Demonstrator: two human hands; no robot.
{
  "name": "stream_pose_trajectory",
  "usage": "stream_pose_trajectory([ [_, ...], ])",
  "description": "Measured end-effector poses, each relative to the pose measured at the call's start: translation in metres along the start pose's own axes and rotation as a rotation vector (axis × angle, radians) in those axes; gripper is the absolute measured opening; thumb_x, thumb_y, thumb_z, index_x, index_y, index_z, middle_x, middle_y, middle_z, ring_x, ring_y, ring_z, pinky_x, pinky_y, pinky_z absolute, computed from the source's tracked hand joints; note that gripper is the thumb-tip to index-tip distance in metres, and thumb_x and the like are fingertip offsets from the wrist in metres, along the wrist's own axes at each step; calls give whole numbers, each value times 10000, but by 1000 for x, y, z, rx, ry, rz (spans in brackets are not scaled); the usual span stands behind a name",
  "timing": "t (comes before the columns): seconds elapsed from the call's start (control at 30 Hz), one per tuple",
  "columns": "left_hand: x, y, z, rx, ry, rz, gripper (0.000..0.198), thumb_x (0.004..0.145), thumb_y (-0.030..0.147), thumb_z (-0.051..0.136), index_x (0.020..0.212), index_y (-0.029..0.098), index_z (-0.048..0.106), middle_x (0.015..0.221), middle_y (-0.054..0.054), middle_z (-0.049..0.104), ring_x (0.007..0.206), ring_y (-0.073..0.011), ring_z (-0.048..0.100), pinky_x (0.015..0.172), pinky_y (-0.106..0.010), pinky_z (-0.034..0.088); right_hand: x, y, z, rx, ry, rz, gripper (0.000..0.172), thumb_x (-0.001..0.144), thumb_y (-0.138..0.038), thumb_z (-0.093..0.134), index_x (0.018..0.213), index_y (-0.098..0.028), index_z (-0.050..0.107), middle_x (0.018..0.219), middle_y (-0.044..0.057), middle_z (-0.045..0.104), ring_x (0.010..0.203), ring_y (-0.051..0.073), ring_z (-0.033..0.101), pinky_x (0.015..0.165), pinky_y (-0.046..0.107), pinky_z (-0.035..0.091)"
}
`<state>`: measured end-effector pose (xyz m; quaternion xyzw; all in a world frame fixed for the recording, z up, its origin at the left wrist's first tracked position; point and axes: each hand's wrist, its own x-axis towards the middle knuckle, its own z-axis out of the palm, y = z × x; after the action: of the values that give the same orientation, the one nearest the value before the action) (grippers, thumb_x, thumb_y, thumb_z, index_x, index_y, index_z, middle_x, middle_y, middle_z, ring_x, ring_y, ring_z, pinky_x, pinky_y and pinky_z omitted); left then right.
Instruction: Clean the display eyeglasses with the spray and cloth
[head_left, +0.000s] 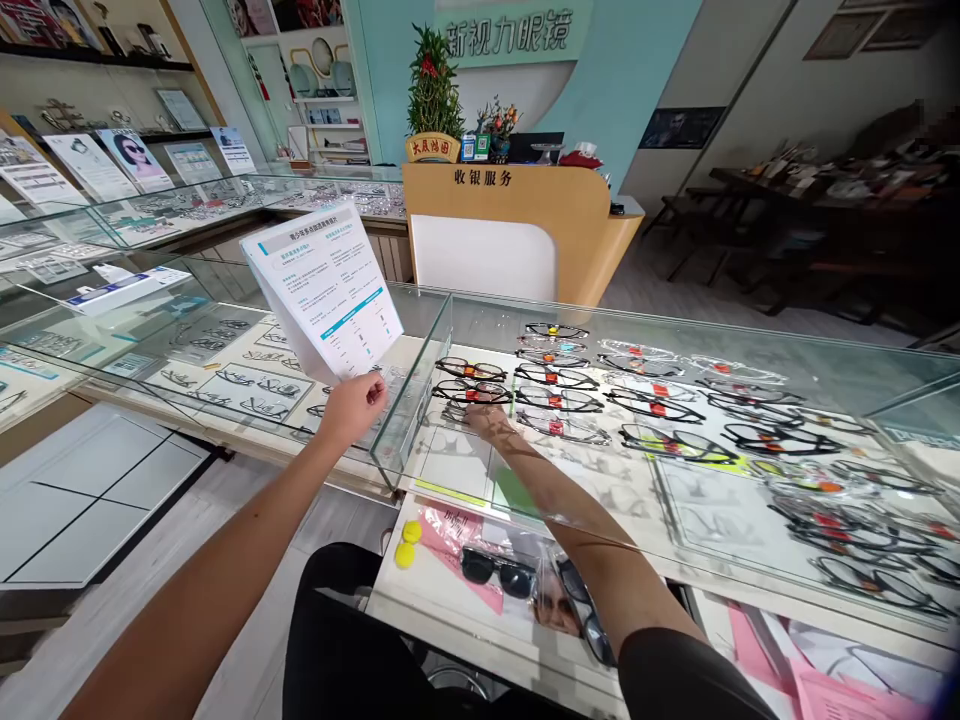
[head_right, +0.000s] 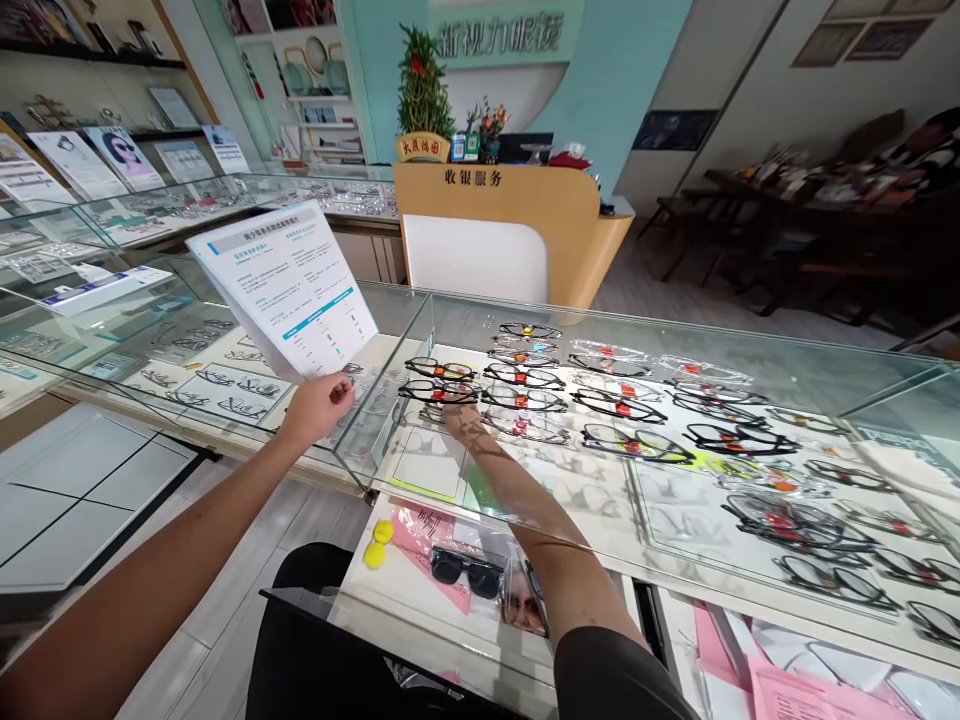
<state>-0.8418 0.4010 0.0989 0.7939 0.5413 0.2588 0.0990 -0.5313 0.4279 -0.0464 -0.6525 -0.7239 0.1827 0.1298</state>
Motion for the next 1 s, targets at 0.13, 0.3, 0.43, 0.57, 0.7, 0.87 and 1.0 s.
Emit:
stream_pose_trajectory([
  [0.13, 0, -2, 2, 19, 18, 1, 192, 984, 370, 547, 825, 261, 540, 813, -41, 736, 750, -227, 637, 687, -349, 387, -19, -12, -4, -118, 30, -29, 316, 1096, -414, 743, 1308, -180, 749, 1397, 110, 739, 1308, 293, 705, 1163, 562, 580],
  [0.3, 1, -2, 3, 79, 23, -14, 165, 979, 327, 520, 834, 254, 550, 795, -40, 718, 719, -220, 602, 661, -343, 346, -76, -36, 1, -150, 89, -151, 255, 1149, -234, 581, 1184, -163, 823, 1453, 169, 742, 1462, 338, 555, 1286, 551, 381],
  [0.43, 1, -3, 3, 121, 29, 12, 168, 1001, 319, 512, 857, 250, 564, 831, -58, 741, 740, -233, 615, 662, -343, 332, -132, -58, 1, -139, 64, -270, 212, 1121, -274, 663, 1145, -188, 855, 1369, 137, 784, 1376, 326, 593, 1201, 495, 439],
  [0.57, 1, -3, 4, 149, 26, 33, 132, 999, 289, 525, 890, 249, 588, 899, -68, 774, 789, -248, 642, 668, -343, 331, -190, -77, -14, -34, -20, -395, 151, 1085, -310, 746, 1084, -209, 858, 1193, 90, 808, 1197, 269, 667, 1063, 413, 510],
  [0.7, 1, -4, 5, 162, 35, 44, 136, 1005, 282, 527, 894, 250, 598, 938, -72, 780, 824, -256, 653, 668, -344, 328, -241, -96, -45, 131, -193, -503, 114, 1046, -279, 802, 1042, -183, 862, 1117, 95, 804, 1079, 251, 702, 1021, 407, 529],
  [0.87, -1, -4, 4, 158, 52, 82, 151, 1014, 280, 529, 906, 241, 627, 941, -88, 759, 833, -265, 652, 664, -346, 334, -292, -125, -99, 188, -149, -517, 83, 1037, -271, 809, 1019, -200, 847, 1088, 88, 801, 1075, 271, 697, 948, 407, 540],
  [1.0, -1, -5, 5, 148, 65, 117, 164, 1017, 272, 529, 907, 232, 643, 968, -100, 725, 844, -263, 650, 676, -349, 370, -295, -142, -160, 130, 85, -648, 125, 1094, -280, 735, 1098, -204, 834, 1149, 98, 797, 1093, 263, 684, 968, 416, 546],
])
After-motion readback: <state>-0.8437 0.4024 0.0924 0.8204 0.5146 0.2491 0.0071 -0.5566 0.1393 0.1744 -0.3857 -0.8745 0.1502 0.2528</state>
